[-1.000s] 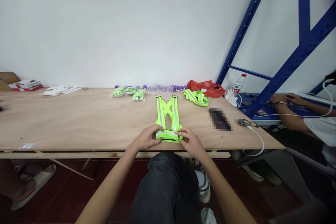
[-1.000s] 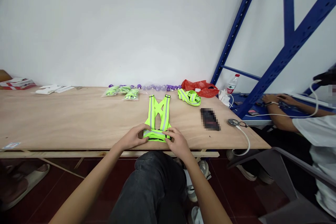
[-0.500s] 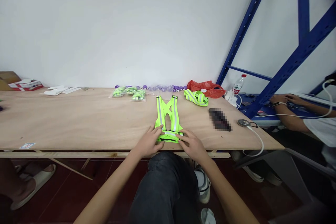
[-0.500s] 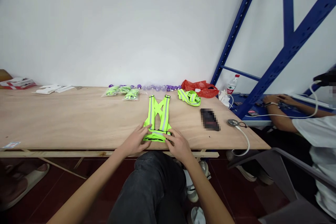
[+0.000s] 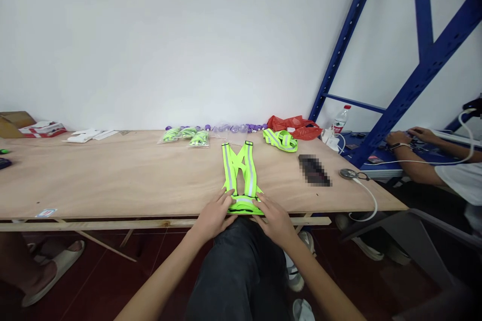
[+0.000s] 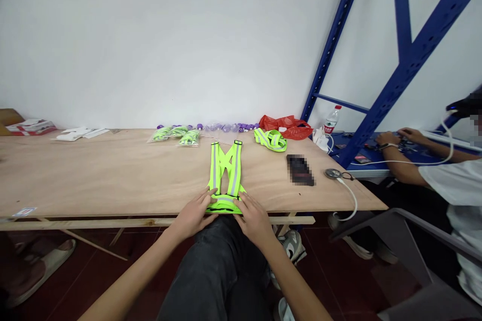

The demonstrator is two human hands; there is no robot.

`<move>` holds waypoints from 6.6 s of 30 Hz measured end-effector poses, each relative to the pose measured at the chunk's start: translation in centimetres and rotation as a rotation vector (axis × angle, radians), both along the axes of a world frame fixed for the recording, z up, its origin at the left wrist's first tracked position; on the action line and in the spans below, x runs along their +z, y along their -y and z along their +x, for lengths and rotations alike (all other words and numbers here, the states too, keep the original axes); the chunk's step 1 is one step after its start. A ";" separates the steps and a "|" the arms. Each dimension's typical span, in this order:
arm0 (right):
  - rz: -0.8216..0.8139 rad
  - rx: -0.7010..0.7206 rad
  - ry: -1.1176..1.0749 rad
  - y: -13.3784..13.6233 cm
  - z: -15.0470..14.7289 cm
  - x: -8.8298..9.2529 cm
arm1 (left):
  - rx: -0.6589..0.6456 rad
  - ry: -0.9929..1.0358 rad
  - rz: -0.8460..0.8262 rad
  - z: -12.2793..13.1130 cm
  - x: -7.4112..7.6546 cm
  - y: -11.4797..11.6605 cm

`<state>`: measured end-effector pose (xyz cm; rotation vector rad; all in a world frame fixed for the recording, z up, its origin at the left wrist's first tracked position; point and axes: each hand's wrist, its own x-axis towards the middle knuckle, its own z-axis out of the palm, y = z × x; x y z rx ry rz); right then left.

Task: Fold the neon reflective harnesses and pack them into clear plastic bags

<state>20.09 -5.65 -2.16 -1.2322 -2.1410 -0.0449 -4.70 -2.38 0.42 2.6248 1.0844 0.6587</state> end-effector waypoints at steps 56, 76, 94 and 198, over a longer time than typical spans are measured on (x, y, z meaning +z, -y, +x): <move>-0.444 0.130 -0.059 -8.9 0.4 4.8 | 0.330 0.041 -0.125 0.4 1.9 -5.2; 0.114 0.056 0.393 -5.6 -0.1 3.7 | 0.073 0.174 0.045 1.2 1.7 -4.5; 0.057 0.006 0.039 -3.2 -1.8 0.4 | -0.072 -0.063 -0.093 -0.5 2.5 -2.8; -0.202 -0.042 -0.318 -8.6 0.1 2.9 | 0.114 0.257 -0.224 2.8 1.6 -8.5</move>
